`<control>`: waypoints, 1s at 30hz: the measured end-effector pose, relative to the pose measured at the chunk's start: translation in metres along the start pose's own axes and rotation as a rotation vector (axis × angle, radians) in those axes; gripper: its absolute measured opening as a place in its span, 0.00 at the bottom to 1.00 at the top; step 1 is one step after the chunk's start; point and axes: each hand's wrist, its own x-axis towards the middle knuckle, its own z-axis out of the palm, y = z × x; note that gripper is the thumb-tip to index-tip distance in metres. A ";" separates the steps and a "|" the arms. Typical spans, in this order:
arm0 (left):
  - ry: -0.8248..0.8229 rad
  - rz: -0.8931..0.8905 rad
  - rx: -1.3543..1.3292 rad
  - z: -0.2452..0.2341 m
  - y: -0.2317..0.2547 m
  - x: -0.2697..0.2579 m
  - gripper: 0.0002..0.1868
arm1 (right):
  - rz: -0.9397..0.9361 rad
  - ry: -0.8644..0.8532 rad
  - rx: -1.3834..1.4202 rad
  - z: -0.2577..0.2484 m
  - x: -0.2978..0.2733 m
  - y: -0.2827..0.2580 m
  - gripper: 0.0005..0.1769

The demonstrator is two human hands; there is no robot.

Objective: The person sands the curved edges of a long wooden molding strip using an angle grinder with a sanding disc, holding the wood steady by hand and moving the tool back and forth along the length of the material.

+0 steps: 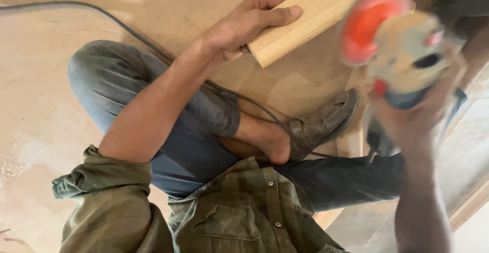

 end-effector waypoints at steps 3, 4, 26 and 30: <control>-0.008 -0.001 -0.020 -0.001 -0.002 -0.001 0.30 | 0.065 -0.077 -0.022 0.020 -0.014 -0.039 0.51; -0.014 0.002 -0.012 -0.002 -0.003 0.000 0.30 | 0.045 -0.110 -0.043 0.026 -0.020 -0.053 0.53; -0.003 -0.085 -0.012 0.001 0.017 -0.004 0.31 | 0.222 0.024 0.246 -0.045 0.036 0.144 0.36; 0.006 -0.089 -0.033 -0.002 0.015 -0.005 0.31 | 0.008 0.028 -0.024 -0.020 0.024 0.046 0.44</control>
